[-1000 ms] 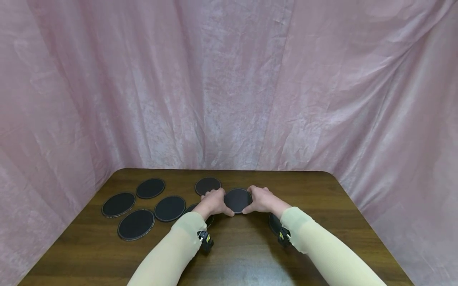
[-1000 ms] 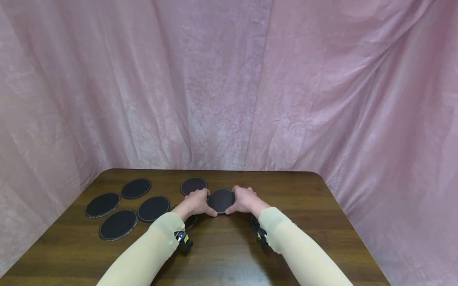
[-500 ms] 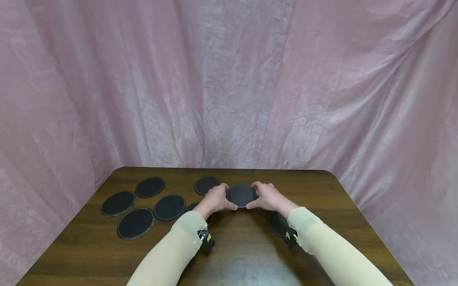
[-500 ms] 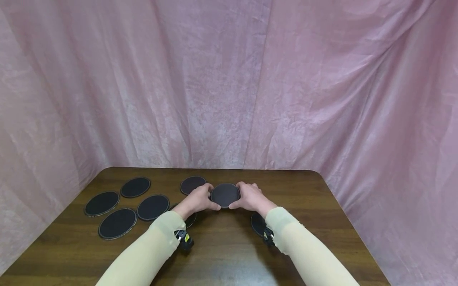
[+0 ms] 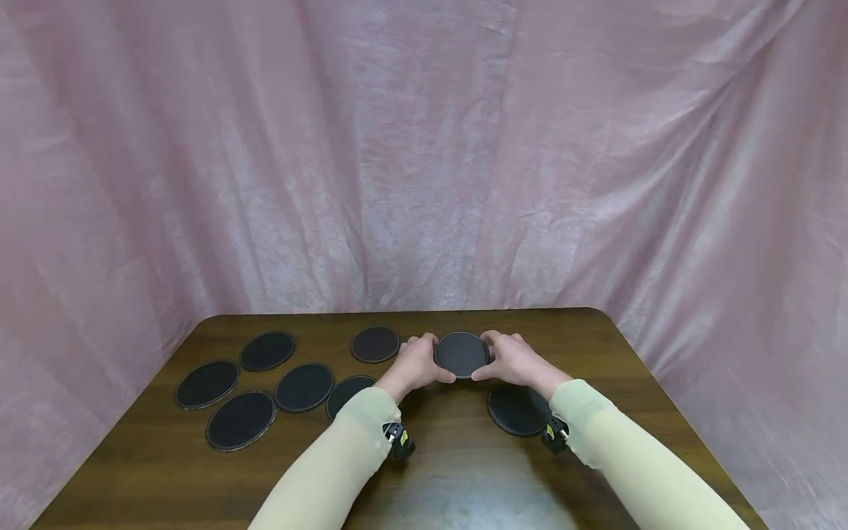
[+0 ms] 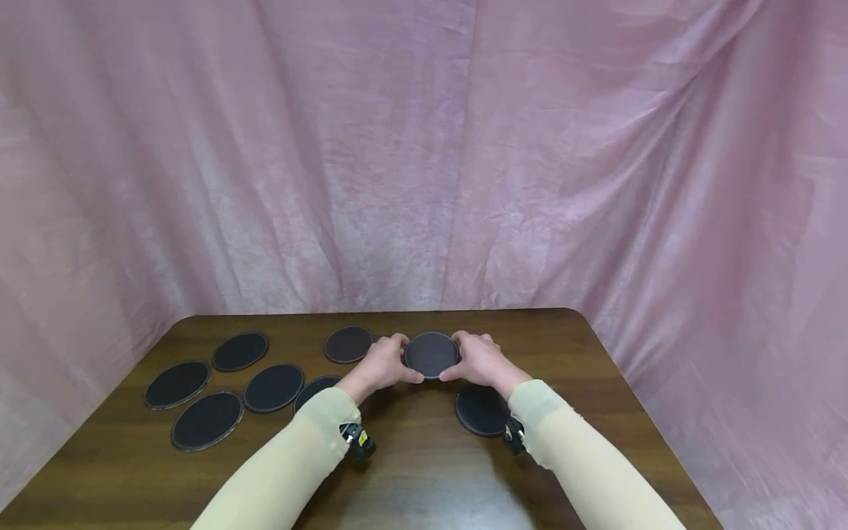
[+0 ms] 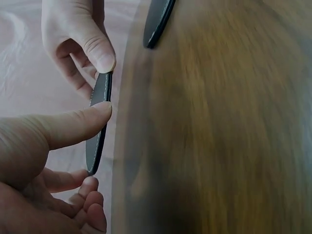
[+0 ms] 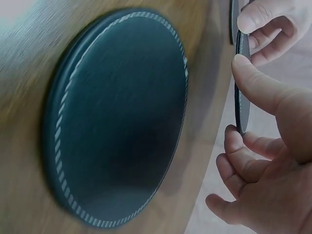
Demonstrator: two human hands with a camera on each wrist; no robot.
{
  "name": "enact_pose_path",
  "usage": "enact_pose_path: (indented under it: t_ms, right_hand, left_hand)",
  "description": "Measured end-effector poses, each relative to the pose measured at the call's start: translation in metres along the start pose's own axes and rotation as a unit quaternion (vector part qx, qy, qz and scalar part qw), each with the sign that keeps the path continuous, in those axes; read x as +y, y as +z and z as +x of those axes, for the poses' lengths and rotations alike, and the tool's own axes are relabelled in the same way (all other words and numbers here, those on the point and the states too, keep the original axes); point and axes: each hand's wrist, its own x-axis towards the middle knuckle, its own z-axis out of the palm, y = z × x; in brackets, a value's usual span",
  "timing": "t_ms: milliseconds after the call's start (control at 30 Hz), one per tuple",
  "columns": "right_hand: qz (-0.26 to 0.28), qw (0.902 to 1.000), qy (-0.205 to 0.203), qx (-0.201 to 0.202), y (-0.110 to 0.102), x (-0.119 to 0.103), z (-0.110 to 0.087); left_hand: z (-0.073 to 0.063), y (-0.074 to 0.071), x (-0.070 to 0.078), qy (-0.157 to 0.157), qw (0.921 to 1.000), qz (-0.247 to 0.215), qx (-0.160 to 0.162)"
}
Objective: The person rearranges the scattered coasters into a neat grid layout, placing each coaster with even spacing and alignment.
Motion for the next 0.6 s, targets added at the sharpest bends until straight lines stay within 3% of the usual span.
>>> enact_pose_path:
  t_ms: [67, 233, 300, 500, 600]
  right_hand:
    - [-0.006, 1.0, 0.002, 0.003, 0.0, 0.003, -0.002]
    - [-0.004, 0.9999, 0.008, 0.007, 0.002, 0.01, -0.004]
    - [0.004, 0.9999, 0.007, 0.01, 0.001, 0.013, -0.004]
    - [0.033, 0.9994, 0.005, -0.001, -0.002, 0.027, -0.004]
    - [0.042, 0.9991, 0.008, -0.01, -0.002, 0.035, -0.005]
  left_hand:
    - [0.001, 0.005, 0.002, -0.001, 1.0, -0.002, -0.003]
    - [-0.019, -0.005, 0.026, -0.007, 0.9995, -0.026, -0.018]
    - [-0.021, -0.005, 0.03, -0.004, 0.9995, -0.026, -0.016]
    - [-0.019, 0.003, 0.036, 0.014, 0.9998, -0.012, -0.006]
    - [-0.011, 0.013, 0.036, 0.005, 0.9998, -0.018, -0.009]
